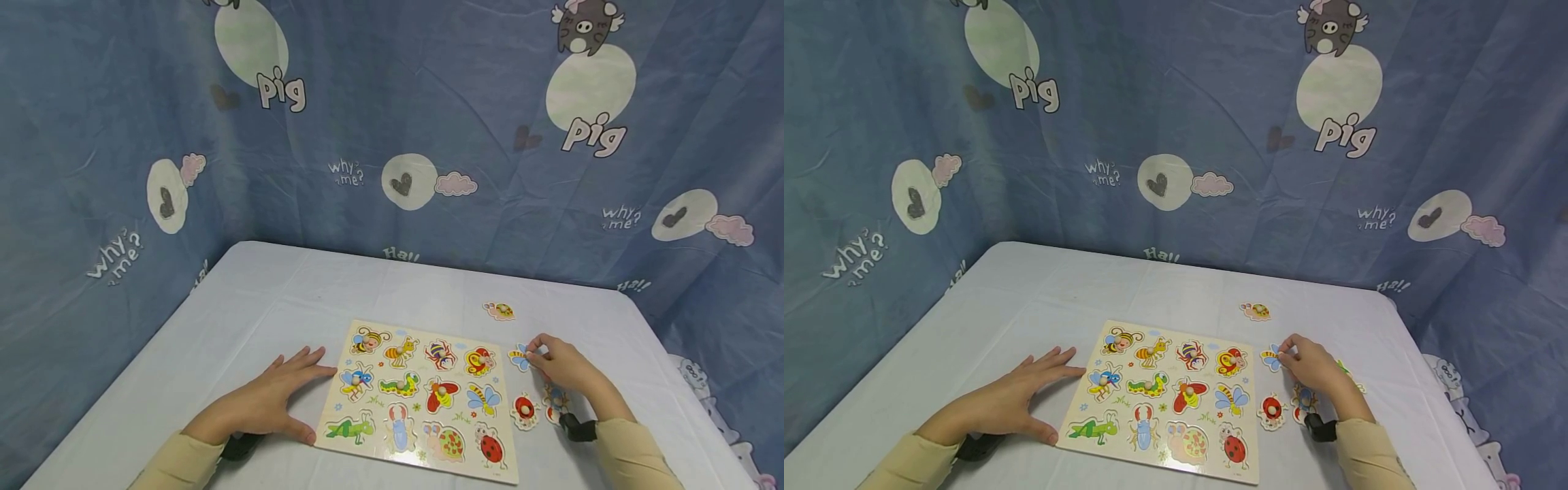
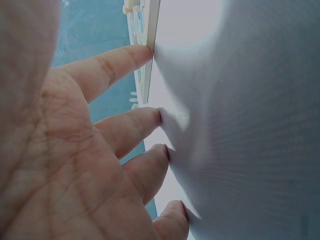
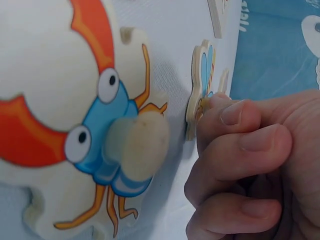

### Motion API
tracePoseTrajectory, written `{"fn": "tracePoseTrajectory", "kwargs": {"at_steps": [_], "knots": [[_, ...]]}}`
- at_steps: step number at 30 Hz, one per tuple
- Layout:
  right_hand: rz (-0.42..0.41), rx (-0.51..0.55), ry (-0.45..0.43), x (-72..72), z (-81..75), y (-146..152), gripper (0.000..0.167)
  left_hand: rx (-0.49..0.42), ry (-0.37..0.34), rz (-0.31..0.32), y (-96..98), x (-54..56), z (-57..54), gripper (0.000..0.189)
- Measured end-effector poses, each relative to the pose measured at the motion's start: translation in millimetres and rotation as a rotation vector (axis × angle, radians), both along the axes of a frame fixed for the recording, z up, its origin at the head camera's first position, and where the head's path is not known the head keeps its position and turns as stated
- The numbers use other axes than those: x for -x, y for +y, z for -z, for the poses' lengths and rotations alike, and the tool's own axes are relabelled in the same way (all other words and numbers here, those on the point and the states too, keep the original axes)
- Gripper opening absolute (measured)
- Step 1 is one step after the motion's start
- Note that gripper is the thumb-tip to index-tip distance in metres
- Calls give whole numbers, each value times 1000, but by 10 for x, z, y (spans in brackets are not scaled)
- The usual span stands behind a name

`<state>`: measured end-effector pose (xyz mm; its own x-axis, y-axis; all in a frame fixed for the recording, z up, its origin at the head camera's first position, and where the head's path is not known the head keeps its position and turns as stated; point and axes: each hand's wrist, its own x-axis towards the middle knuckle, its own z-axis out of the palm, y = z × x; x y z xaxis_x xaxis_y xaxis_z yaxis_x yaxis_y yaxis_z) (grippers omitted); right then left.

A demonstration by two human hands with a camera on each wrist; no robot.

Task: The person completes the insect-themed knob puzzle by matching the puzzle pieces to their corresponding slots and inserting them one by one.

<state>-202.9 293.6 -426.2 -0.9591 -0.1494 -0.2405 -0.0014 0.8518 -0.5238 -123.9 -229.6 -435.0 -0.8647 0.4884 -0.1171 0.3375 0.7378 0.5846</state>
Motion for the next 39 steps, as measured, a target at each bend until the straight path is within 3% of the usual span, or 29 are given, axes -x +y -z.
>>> {"fn": "tracePoseTrajectory", "kwargs": {"at_steps": [19, 39], "knots": [[-29, 76, -61, -18, 29, 70, 15, 2, 1, 6, -3, 6, 17, 107], [-72, 94, -19, -99, 4, 116, 16, -3, 5, 12, -14, 13, 15, 107]]}}
